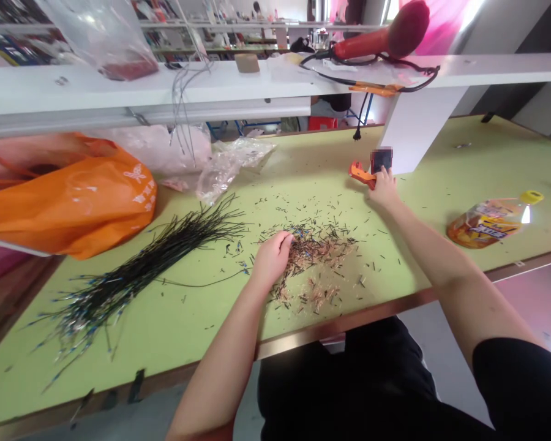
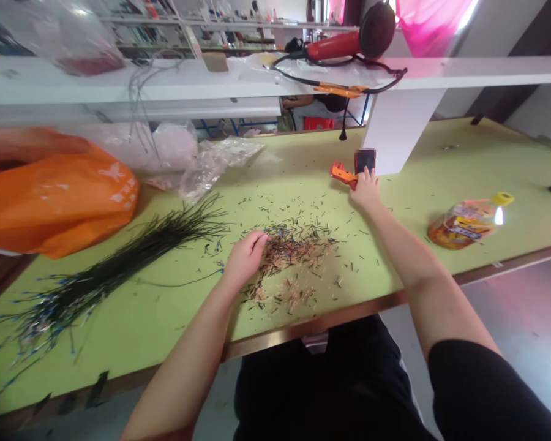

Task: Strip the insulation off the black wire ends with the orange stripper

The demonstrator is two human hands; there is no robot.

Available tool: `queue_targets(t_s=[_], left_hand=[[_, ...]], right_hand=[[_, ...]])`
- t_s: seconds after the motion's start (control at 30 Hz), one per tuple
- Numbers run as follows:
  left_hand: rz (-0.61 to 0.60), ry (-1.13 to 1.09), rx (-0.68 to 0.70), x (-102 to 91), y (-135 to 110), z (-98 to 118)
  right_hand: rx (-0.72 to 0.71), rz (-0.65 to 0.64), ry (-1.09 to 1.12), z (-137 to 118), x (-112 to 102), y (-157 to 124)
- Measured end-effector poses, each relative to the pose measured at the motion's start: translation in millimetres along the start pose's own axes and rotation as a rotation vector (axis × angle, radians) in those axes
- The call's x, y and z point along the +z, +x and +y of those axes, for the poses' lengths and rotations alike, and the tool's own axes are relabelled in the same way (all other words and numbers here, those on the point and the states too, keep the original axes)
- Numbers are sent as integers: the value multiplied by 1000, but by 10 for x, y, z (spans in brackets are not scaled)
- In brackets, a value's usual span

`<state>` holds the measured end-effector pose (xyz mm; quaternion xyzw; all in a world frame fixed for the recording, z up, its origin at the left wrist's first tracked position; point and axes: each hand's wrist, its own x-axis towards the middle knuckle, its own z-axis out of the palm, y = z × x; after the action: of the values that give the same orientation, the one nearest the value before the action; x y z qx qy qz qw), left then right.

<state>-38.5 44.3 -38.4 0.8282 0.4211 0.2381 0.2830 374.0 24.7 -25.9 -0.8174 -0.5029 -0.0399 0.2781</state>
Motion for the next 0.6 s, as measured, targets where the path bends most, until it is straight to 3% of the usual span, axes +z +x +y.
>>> queue_targets(t_s=[0.1,0.37,0.47,0.6], left_hand=[[18,-20,-4,7,-3,-1],[73,-77,11,35,-11,-48],[86,-75,14,30,-7,-52],[98,-69,12,17,-10,-42]], right_hand=[[107,-2,234,-258,-8,-265],[137,-441,1344,-1175,145,-1253],[122,-538,1395,-1308,171,-1359],[206,-608,1356,-1263,215,-1406]])
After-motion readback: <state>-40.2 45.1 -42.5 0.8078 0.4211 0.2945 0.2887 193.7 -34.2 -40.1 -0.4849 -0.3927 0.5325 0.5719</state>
